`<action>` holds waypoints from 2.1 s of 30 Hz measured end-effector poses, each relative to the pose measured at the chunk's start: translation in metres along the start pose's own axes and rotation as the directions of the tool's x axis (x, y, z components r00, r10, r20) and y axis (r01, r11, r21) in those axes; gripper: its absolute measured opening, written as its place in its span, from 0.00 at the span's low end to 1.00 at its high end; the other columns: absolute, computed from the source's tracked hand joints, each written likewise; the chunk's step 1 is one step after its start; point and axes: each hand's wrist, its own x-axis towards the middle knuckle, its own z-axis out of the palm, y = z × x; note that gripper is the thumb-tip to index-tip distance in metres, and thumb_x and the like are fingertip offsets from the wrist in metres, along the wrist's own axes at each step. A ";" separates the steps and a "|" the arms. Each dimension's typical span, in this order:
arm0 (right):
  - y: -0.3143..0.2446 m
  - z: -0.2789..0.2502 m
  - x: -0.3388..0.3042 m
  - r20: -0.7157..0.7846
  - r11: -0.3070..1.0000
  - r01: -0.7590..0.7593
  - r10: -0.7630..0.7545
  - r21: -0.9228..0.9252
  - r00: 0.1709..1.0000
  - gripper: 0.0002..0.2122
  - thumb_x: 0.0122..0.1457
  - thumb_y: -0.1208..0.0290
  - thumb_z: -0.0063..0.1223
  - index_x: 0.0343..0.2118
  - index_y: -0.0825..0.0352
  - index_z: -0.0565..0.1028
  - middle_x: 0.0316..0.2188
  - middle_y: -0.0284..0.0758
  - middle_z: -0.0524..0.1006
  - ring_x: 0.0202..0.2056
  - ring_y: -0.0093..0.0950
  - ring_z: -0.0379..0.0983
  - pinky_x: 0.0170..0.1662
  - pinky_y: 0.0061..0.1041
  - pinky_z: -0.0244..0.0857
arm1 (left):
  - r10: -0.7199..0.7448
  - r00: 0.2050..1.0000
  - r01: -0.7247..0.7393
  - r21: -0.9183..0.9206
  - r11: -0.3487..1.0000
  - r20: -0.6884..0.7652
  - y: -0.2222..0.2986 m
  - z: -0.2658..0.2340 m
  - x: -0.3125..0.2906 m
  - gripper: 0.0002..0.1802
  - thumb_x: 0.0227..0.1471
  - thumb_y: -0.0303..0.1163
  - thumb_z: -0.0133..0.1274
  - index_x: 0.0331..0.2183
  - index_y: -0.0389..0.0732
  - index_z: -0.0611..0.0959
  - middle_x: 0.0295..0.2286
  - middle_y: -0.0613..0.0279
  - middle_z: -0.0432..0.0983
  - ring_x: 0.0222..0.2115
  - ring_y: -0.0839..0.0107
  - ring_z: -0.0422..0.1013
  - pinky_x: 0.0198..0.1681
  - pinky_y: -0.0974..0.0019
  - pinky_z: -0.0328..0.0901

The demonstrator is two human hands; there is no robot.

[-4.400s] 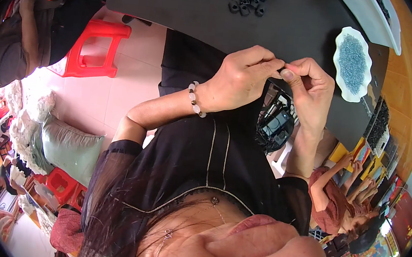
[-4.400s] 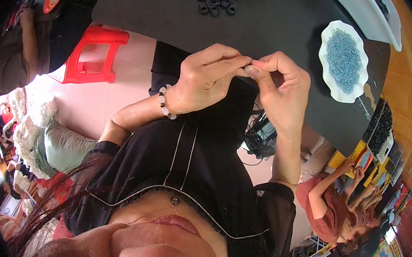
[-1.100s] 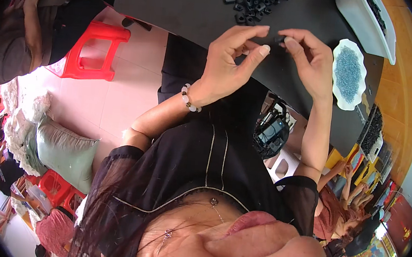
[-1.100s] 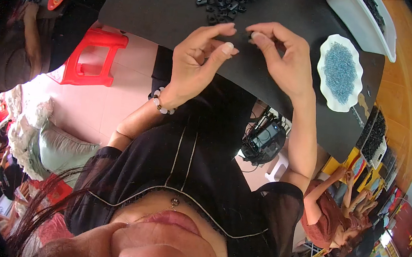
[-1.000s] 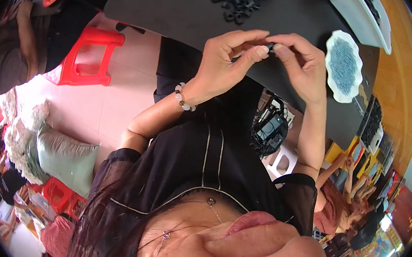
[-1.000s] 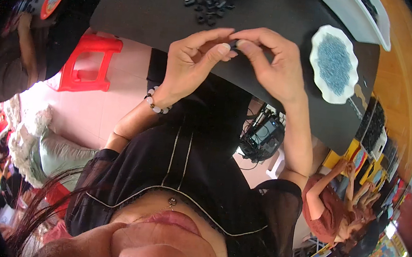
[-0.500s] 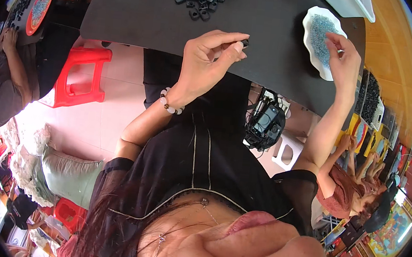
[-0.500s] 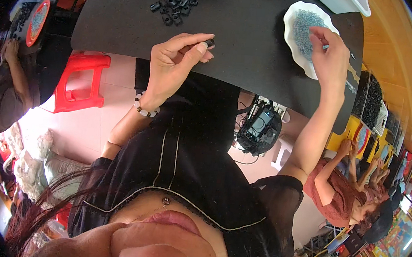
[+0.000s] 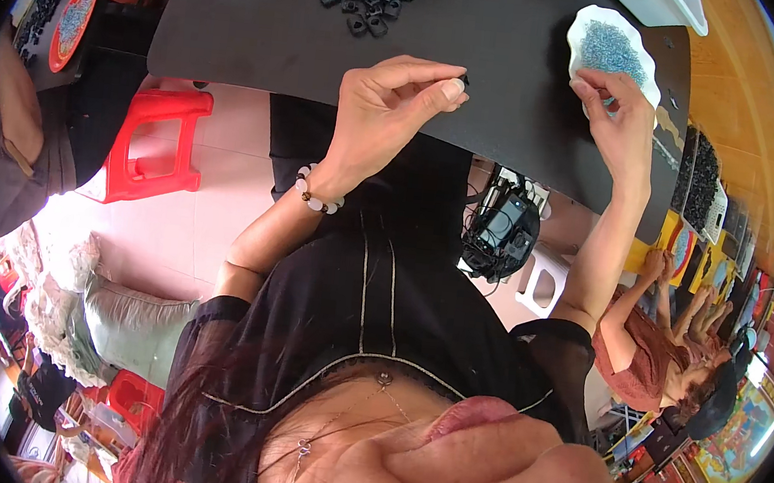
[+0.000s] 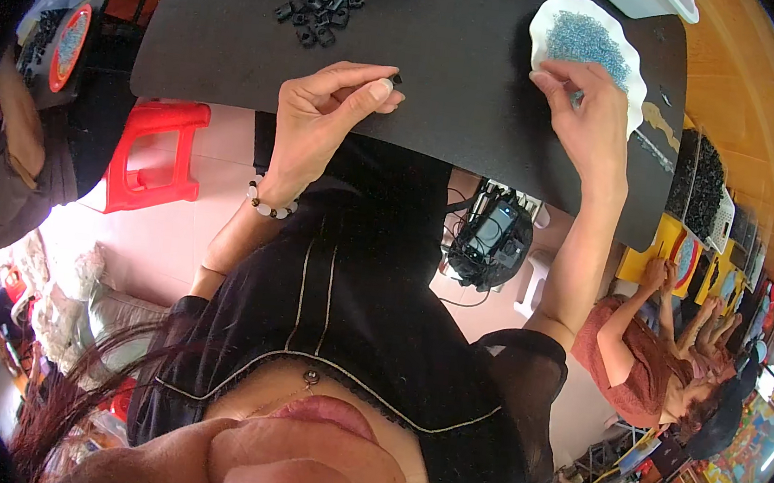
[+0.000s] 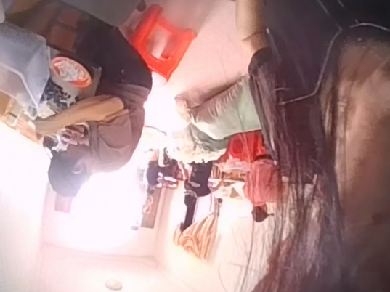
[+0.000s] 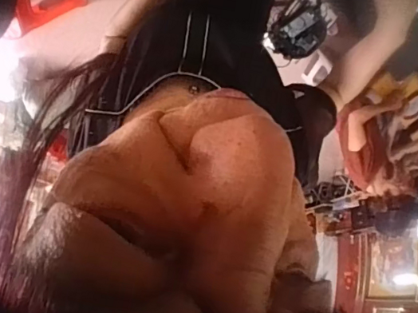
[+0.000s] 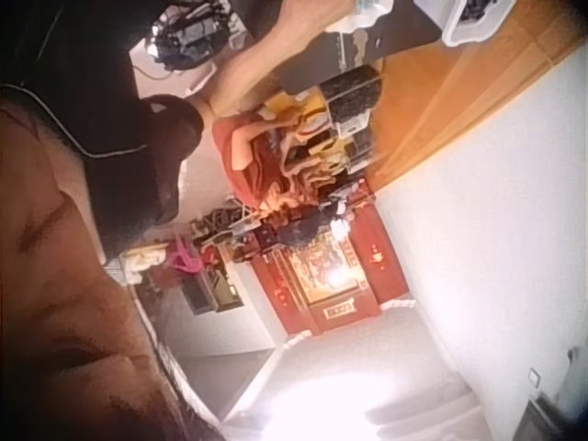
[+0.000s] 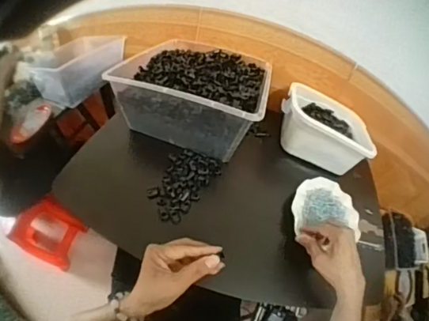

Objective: Assembling small black plastic components by inserting tiny metal beads into them.

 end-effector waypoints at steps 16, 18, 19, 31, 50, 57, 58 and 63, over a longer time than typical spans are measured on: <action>-0.041 0.003 -0.029 -0.035 0.643 -0.026 0.082 0.766 0.996 0.10 0.51 0.83 0.62 0.37 0.71 0.77 0.30 0.32 0.79 0.32 0.17 0.73 0.39 0.14 0.66 | -0.109 0.987 0.121 -0.103 0.987 0.121 -0.002 0.005 0.001 0.11 0.51 0.25 0.60 0.40 0.36 0.84 0.35 0.55 0.81 0.35 0.70 0.79 0.42 0.71 0.73; -0.063 0.012 -0.036 0.044 0.613 -0.038 0.005 0.789 0.999 0.11 0.50 0.83 0.63 0.37 0.71 0.77 0.30 0.32 0.79 0.32 0.17 0.74 0.39 0.15 0.66 | -0.113 0.988 0.124 -0.103 0.987 0.106 -0.001 0.005 -0.001 0.11 0.50 0.25 0.61 0.39 0.36 0.84 0.35 0.55 0.81 0.35 0.71 0.79 0.42 0.71 0.73; -0.070 0.018 -0.037 0.072 0.609 -0.040 -0.029 0.792 0.997 0.11 0.49 0.84 0.64 0.37 0.71 0.77 0.29 0.32 0.79 0.32 0.18 0.74 0.40 0.15 0.66 | -0.115 0.989 0.125 -0.105 0.987 0.095 0.000 0.004 -0.003 0.11 0.49 0.24 0.61 0.38 0.37 0.85 0.35 0.55 0.81 0.35 0.71 0.78 0.43 0.71 0.73; -0.087 0.035 -0.036 0.053 0.759 0.082 -0.151 0.646 0.987 0.12 0.47 0.84 0.65 0.36 0.70 0.79 0.28 0.31 0.79 0.30 0.17 0.73 0.37 0.16 0.66 | 0.007 0.995 0.000 -0.073 0.997 0.097 0.003 -0.003 -0.012 0.11 0.48 0.22 0.62 0.37 0.40 0.86 0.37 0.58 0.80 0.37 0.73 0.77 0.42 0.71 0.74; -0.101 0.055 -0.010 0.397 0.554 -0.236 -0.189 0.798 0.898 0.13 0.49 0.78 0.65 0.39 0.70 0.77 0.29 0.27 0.76 0.31 0.17 0.70 0.39 0.17 0.65 | -0.178 0.972 0.210 -0.223 0.952 0.153 0.006 -0.031 -0.026 0.10 0.49 0.22 0.61 0.37 0.34 0.84 0.34 0.59 0.80 0.34 0.75 0.76 0.42 0.73 0.72; -0.125 0.091 0.036 0.144 0.905 0.193 -0.264 0.379 0.954 0.05 0.56 0.74 0.57 0.34 0.68 0.79 0.28 0.36 0.78 0.27 0.22 0.73 0.34 0.20 0.65 | -0.150 0.988 0.137 -0.266 0.954 -0.030 0.005 -0.052 -0.036 0.12 0.49 0.23 0.61 0.39 0.33 0.83 0.33 0.55 0.81 0.35 0.71 0.78 0.43 0.71 0.72; -0.123 0.095 0.044 0.103 0.913 0.250 -0.296 0.322 0.950 0.06 0.56 0.74 0.57 0.35 0.67 0.79 0.29 0.39 0.79 0.28 0.27 0.75 0.34 0.23 0.67 | -0.145 0.988 0.129 -0.265 0.956 -0.043 0.006 -0.053 -0.036 0.12 0.50 0.23 0.61 0.39 0.33 0.83 0.33 0.55 0.81 0.35 0.71 0.78 0.44 0.71 0.72; -0.104 0.105 0.078 0.021 0.945 0.296 -0.302 0.138 0.953 0.08 0.56 0.72 0.57 0.37 0.66 0.79 0.31 0.41 0.79 0.30 0.32 0.77 0.36 0.28 0.69 | -0.137 0.988 0.113 -0.285 0.952 -0.067 0.005 -0.056 -0.035 0.12 0.50 0.24 0.61 0.39 0.33 0.83 0.33 0.55 0.81 0.35 0.71 0.78 0.44 0.71 0.72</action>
